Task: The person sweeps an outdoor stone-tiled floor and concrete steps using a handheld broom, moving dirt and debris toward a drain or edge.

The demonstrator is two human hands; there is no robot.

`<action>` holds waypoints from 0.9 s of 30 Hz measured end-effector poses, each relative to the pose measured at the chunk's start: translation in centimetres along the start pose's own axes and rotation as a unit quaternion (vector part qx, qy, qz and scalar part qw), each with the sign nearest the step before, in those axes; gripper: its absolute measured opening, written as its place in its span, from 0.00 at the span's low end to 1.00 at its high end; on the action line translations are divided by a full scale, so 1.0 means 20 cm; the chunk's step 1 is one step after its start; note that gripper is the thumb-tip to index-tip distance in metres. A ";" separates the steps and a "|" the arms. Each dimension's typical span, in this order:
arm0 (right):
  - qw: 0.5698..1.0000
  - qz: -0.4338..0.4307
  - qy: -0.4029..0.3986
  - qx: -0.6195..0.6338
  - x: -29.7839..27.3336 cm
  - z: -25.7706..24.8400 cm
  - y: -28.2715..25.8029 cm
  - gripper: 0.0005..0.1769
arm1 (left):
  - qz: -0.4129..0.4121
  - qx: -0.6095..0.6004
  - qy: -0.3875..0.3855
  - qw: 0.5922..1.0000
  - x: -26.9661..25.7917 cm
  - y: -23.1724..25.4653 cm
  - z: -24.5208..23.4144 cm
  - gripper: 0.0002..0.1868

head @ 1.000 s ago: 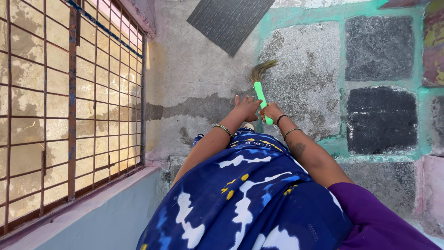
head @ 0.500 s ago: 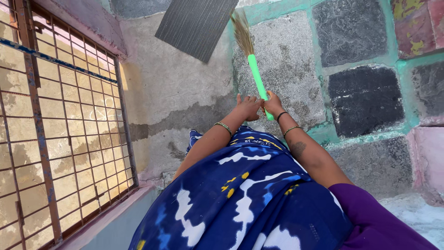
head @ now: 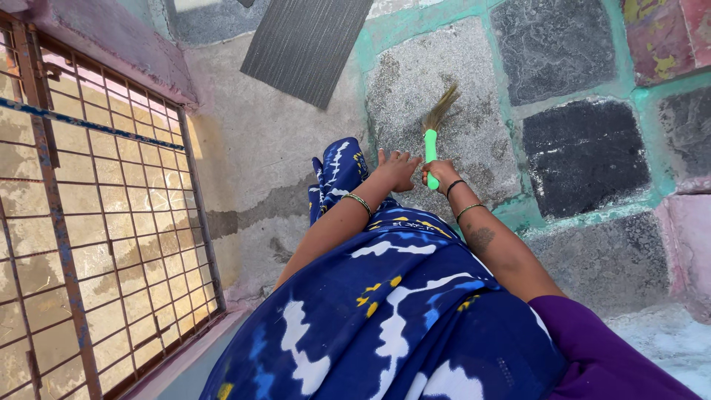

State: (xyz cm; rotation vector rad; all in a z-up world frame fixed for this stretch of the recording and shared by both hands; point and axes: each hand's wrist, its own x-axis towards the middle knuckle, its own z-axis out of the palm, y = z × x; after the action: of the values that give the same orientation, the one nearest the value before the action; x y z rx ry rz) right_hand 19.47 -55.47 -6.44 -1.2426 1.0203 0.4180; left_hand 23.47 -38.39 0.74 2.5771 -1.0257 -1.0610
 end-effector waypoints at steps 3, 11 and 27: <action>0.995 -0.015 -0.051 -0.088 0.02 0.05 -0.01 0.07 | 0.005 -0.004 0.017 1.000 0.05 0.00 -0.08 0.45; 0.988 -0.062 -0.086 -0.108 0.15 0.10 -0.22 0.13 | 0.028 0.018 0.003 0.999 0.18 -0.05 -0.32 0.44; 0.971 0.010 0.003 0.241 0.17 -0.18 -0.43 0.07 | 0.140 0.092 0.051 0.985 0.45 -0.12 -0.62 0.49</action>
State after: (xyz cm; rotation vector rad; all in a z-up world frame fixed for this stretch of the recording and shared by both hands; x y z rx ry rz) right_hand 26.14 -62.38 -4.19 -0.7970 1.0624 0.1652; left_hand 37.66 -43.67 3.81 2.4905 -1.4671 -0.7897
